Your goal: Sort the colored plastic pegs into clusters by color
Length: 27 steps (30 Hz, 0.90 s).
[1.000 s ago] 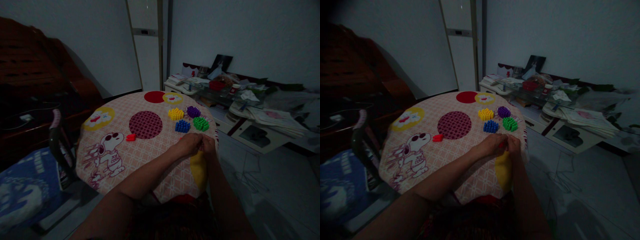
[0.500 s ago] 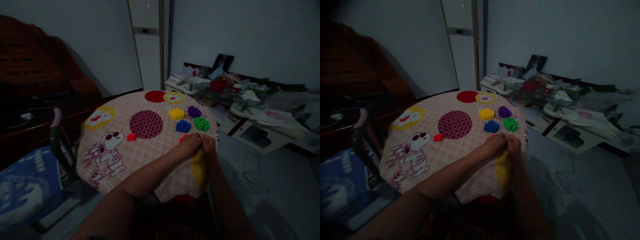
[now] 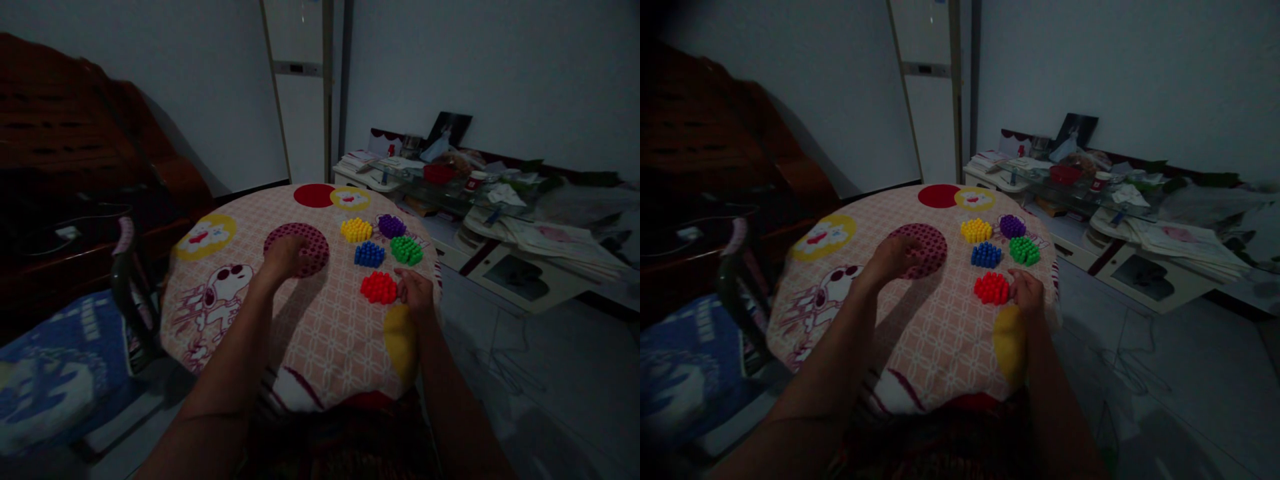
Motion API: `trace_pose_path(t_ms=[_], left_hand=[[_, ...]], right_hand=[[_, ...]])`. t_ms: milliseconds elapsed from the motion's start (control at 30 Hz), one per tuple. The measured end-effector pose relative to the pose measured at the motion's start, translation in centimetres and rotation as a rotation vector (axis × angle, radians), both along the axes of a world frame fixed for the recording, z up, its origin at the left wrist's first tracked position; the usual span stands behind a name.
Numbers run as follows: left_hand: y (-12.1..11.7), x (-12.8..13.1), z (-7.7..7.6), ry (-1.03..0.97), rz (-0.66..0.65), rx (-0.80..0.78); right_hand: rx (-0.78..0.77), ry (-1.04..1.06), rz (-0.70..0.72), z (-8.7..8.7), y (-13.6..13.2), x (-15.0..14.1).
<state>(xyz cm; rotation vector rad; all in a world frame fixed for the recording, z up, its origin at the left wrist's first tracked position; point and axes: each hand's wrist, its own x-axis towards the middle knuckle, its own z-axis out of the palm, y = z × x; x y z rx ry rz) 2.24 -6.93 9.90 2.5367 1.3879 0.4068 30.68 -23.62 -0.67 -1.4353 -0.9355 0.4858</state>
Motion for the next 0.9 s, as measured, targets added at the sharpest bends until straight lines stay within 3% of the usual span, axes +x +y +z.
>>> trace_pose_path(t_ms=[167,367,500,667,833,900], left_hand=[[1.8,-6.8,-0.8,0.078,0.142,-0.087],[2.0,-8.9,-2.3,0.193,0.224,-0.173],[1.8,-8.2,-2.9,0.258,0.187,-0.177],[0.8,-5.8,-3.1,0.039,0.113,-0.133],[-2.1,-0.7,-2.8,-0.233,-0.251,-0.289],[-3.8,1.4,-2.6,-0.291,-0.406,-0.280]], right_hand=[[0.011,0.003,0.004,-0.3,-0.1,0.2],[0.012,0.027,-0.001,-0.6,-0.2,0.4],[0.010,0.037,-0.009,-0.5,-0.1,0.3],[0.033,0.022,-0.017,-0.3,0.0,0.1],[0.023,0.019,0.002,-0.3,0.0,0.2],[0.021,0.027,0.006,-0.3,0.0,0.2]])
